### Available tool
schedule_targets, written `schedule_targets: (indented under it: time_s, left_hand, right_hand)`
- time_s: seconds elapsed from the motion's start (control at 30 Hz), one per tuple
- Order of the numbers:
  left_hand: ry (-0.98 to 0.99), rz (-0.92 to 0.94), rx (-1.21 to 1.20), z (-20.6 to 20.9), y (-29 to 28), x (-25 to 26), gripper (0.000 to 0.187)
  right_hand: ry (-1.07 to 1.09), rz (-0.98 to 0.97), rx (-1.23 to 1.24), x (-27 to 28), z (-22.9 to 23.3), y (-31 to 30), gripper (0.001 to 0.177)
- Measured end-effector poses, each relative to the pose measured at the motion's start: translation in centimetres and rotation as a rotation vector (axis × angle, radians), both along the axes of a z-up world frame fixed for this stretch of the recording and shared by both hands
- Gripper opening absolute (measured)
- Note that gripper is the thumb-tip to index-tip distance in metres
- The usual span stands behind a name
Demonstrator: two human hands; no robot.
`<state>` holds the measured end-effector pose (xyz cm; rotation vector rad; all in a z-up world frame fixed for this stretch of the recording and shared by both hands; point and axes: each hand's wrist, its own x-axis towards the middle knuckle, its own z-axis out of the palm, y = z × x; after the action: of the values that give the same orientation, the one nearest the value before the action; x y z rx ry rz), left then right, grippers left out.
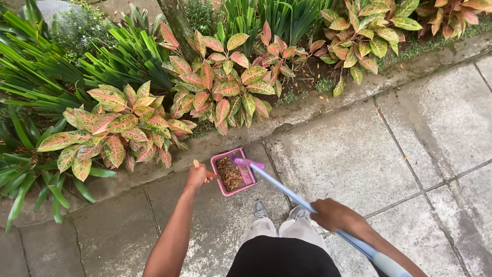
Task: Sweeping dirt and leaves from a concrete walkway into a dustpan using a broom.
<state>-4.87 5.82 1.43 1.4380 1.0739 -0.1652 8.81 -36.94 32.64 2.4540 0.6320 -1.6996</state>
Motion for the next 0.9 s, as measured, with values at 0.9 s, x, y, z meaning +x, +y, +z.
schedule_targets:
  time_s: [0.9]
  left_hand:
    - [0.034, 0.274, 0.143, -0.6, -8.3, 0.2, 0.025]
  right_hand:
    - [-0.185, 0.107, 0.174, 3.5, -3.3, 1.0, 0.045]
